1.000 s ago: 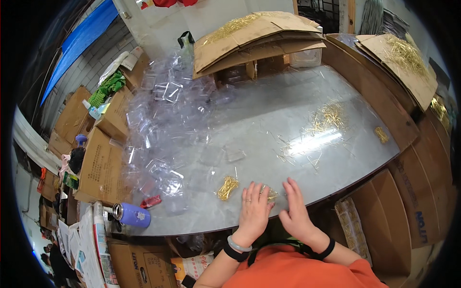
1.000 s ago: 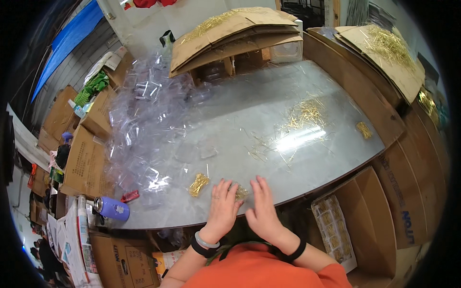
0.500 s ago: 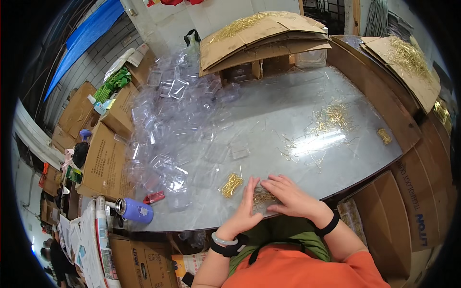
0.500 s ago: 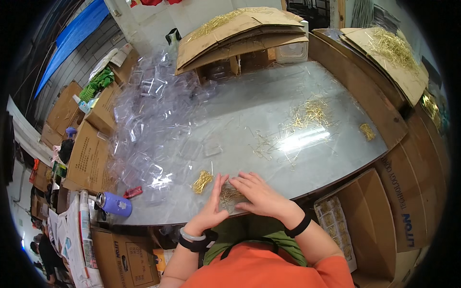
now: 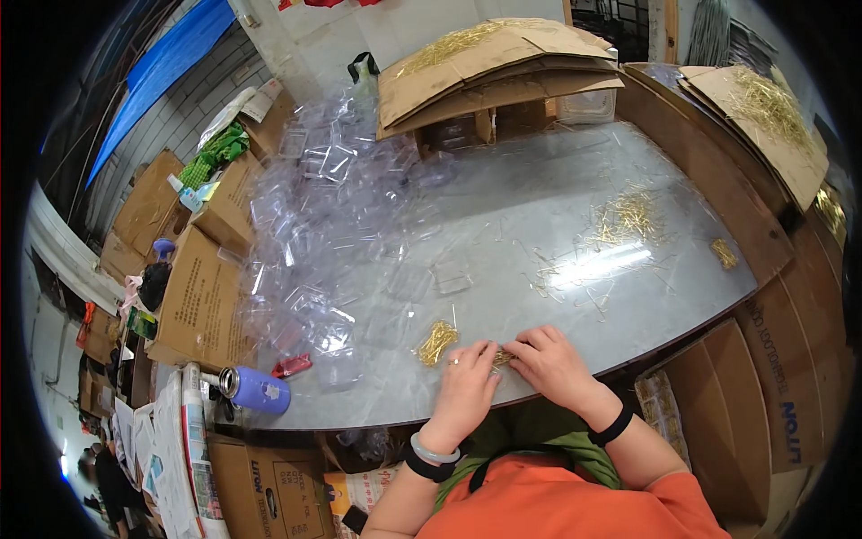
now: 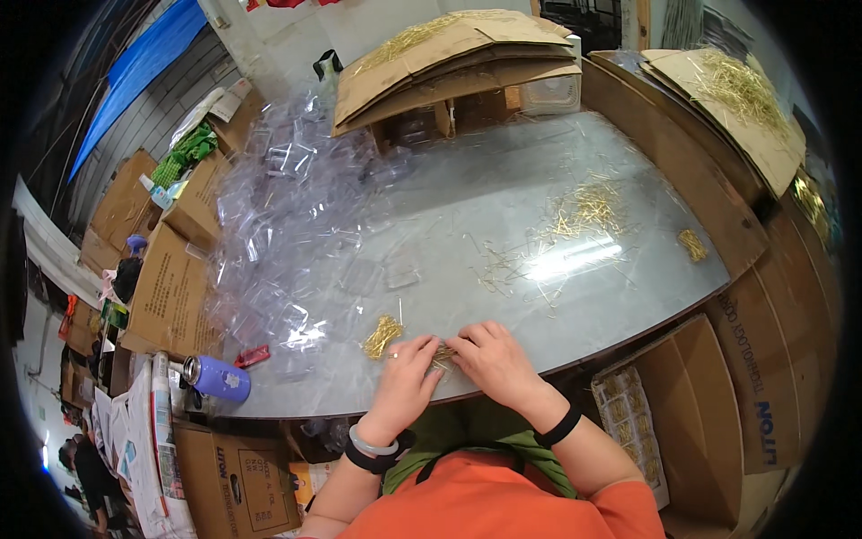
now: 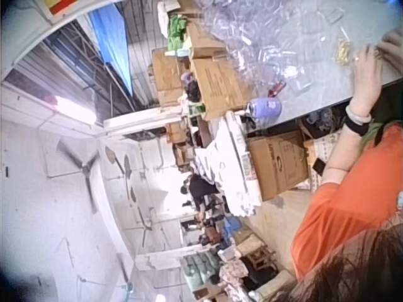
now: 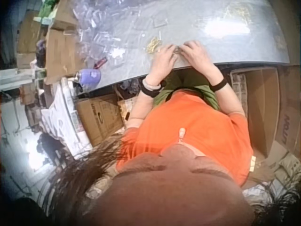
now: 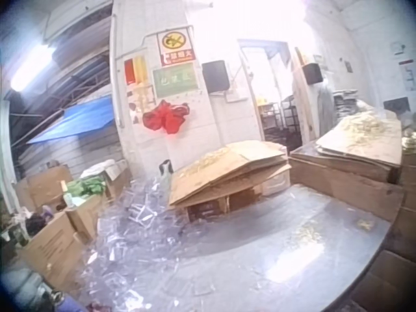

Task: Sorting small gold-colored metal parts into clear plastic containers.

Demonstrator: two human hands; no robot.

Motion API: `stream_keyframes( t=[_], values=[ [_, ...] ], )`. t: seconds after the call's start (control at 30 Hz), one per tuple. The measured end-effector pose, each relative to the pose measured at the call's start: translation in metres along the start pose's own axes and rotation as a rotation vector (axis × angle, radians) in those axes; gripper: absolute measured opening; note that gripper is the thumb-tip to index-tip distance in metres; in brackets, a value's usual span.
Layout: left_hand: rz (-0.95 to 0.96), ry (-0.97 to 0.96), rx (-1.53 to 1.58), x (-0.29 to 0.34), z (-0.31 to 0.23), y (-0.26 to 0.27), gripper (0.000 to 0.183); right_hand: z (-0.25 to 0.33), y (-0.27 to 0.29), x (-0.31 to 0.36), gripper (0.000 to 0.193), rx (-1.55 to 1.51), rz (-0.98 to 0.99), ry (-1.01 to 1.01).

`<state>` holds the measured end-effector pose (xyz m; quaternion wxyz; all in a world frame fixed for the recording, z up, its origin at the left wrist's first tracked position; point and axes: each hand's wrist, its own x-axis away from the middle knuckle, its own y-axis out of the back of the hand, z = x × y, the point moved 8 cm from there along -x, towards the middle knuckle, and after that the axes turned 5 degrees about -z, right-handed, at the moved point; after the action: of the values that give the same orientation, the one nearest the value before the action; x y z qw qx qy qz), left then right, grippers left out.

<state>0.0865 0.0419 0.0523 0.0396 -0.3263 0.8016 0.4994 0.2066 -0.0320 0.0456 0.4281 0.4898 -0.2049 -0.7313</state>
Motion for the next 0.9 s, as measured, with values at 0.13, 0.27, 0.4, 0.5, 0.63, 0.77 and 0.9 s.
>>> stream_keyframes(
  t=[0.13, 0.27, 0.4, 0.5, 0.63, 0.77, 0.9],
  values=[
    [-0.028, 0.001, -0.022, -0.004, -0.004, -0.003, 0.045, -0.006, 0.009, -0.003, 0.038, -0.123, 0.045, 0.008],
    [-0.046, 0.074, 0.037, -0.002, 0.001, -0.004, 0.045, 0.0, 0.016, -0.006, 0.041, -0.13, 0.112, 0.042],
    [-0.013, 0.126, 0.205, 0.003, 0.001, -0.002, 0.049, -0.004, 0.01, -0.002, 0.045, -0.047, 0.111, 0.03],
    [-0.001, 0.025, 0.073, 0.005, -0.009, 0.003, 0.06, -0.006, 0.009, -0.002, 0.045, -0.083, 0.164, -0.009],
    [0.023, -0.041, -0.128, 0.009, -0.008, -0.014, 0.072, 0.003, 0.019, 0.002, 0.048, -0.192, 0.022, -0.05],
    [0.088, -0.113, -0.182, 0.008, -0.012, -0.03, 0.07, 0.01, 0.005, 0.02, 0.05, -0.188, -0.054, -0.197],
    [0.063, -0.091, -0.114, 0.011, -0.005, -0.031, 0.061, 0.018, -0.018, 0.017, 0.053, -0.245, -0.047, -0.256]
  ],
)
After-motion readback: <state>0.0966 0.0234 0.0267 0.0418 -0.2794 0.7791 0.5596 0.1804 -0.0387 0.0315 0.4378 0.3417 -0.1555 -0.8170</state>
